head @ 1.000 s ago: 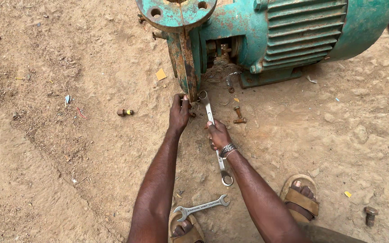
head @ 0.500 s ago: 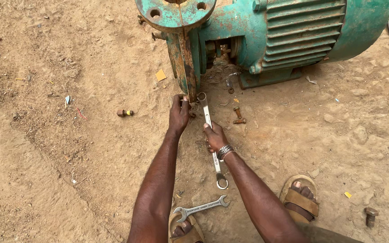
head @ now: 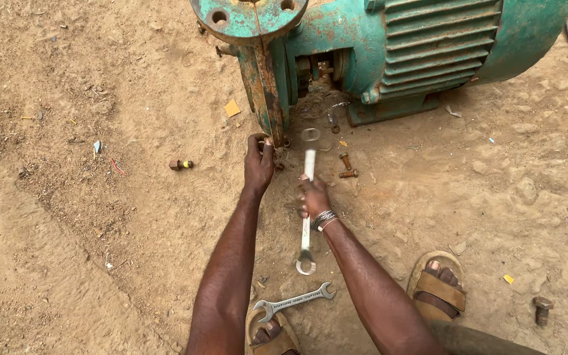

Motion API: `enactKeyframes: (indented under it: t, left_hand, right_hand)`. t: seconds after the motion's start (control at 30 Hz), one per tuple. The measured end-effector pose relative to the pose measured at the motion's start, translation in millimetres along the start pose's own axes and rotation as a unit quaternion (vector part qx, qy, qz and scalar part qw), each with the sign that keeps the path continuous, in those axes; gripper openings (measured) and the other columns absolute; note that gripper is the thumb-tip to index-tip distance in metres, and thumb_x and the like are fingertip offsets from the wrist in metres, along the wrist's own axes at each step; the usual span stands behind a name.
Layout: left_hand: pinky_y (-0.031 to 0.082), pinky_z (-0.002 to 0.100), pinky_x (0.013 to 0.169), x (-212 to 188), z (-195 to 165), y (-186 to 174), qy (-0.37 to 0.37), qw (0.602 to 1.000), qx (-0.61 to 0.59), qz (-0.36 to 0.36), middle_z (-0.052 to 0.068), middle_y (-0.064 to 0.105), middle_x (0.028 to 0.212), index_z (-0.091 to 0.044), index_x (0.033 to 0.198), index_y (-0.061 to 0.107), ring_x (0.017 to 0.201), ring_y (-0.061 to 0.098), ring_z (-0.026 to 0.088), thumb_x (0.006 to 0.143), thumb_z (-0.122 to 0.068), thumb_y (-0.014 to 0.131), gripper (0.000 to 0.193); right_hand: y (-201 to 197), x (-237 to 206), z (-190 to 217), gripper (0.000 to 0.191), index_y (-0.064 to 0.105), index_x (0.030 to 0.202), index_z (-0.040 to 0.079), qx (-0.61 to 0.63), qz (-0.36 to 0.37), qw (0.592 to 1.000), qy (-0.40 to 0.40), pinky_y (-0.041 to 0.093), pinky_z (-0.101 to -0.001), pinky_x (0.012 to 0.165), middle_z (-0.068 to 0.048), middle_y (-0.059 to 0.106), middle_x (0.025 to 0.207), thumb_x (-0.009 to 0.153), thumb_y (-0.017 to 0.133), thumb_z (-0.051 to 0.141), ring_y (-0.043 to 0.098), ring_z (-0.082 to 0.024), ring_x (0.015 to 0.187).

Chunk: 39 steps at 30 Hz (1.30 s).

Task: The person uses two wrenches to loosen and remove bolts from the flange of a green electric motor. They then detach the flange from the motor body and set it aside on the ground.

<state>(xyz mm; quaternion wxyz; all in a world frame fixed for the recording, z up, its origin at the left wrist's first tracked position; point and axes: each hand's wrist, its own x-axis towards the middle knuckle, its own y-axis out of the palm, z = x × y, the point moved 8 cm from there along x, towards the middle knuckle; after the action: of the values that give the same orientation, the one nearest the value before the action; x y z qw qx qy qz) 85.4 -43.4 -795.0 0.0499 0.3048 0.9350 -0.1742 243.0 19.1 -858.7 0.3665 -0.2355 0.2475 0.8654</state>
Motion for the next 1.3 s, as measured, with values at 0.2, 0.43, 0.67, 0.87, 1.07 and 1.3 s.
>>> enactKeyframes:
  t: [0.2, 0.43, 0.67, 0.87, 1.07, 1.3]
  left_hand:
    - [0.06, 0.049, 0.082, 1, 3, 0, -0.019, 0.999, 0.025, -0.007, 0.021, 0.071, 0.107, -0.01, 0.128, 0.048, 0.088, 0.071, 0.027, 0.107, -0.033, 0.044, 0.032]
    - [0.06, 0.047, 0.083, 1, -1, 1, 0.021, 1.0, 0.015, -0.014, 0.018, 0.07, 0.107, -0.008, 0.127, 0.05, 0.092, 0.071, 0.025, 0.108, -0.03, 0.044, 0.03]
    - [0.063, 0.044, 0.077, 3, 2, -1, -0.001, 1.0, -0.005, -0.006, 0.015, 0.067, 0.105, -0.008, 0.132, 0.049, 0.086, 0.07, 0.023, 0.106, -0.025, 0.046, 0.032]
    - [0.063, 0.047, 0.075, 3, 8, -1, -0.031, 0.999, -0.016, -0.008, 0.015, 0.069, 0.101, -0.01, 0.132, 0.05, 0.082, 0.068, 0.024, 0.104, -0.026, 0.048, 0.032]
    - [0.06, 0.046, 0.078, 4, 0, -6, 0.023, 0.999, 0.024, -0.032, 0.012, 0.07, 0.096, -0.009, 0.122, 0.054, 0.084, 0.07, 0.023, 0.107, -0.028, 0.049, 0.025]
    - [0.053, 0.042, 0.06, 13, 9, -8, -0.023, 0.977, 0.204, -0.051, 0.004, 0.055, 0.071, -0.008, 0.095, 0.058, 0.061, 0.051, 0.018, 0.106, -0.028, 0.046, 0.026]
  right_hand:
    - [-6, 0, -2, 0.024, 0.055, 0.093, 0.013, -0.044, -0.011, 0.999, 0.027, 0.032, -0.0265, 0.031, 0.002, 0.049, 0.063, 0.108, 0.047, 0.031, 0.036, -0.008, 0.038]
    - [5, -7, 1, 0.023, 0.058, 0.101, 0.011, -0.092, 0.002, 0.995, 0.038, 0.034, -0.0252, 0.031, 0.002, 0.058, 0.068, 0.106, 0.046, 0.029, 0.039, -0.008, 0.04]
    - [7, 1, 7, 0.023, 0.06, 0.099, 0.009, -0.242, 0.019, 0.969, -0.032, 0.039, -0.025, 0.035, 0.002, 0.055, 0.068, 0.108, 0.051, 0.028, 0.046, -0.008, 0.045]
    - [3, 0, -4, 0.024, 0.057, 0.096, 0.012, -0.247, 0.006, 0.969, 0.026, 0.039, -0.0271, 0.036, 0.004, 0.054, 0.066, 0.109, 0.048, 0.031, 0.045, -0.007, 0.045]
    - [3, -1, -3, 0.024, 0.056, 0.096, 0.011, -0.041, -0.027, 0.998, 0.027, 0.032, -0.0283, 0.032, 0.002, 0.051, 0.064, 0.108, 0.047, 0.029, 0.038, -0.008, 0.04]
    - [-6, -1, -6, 0.022, 0.058, 0.101, 0.013, -0.247, 0.003, 0.968, 0.041, 0.034, -0.0288, 0.033, 0.004, 0.053, 0.066, 0.106, 0.05, 0.033, 0.037, -0.008, 0.04]
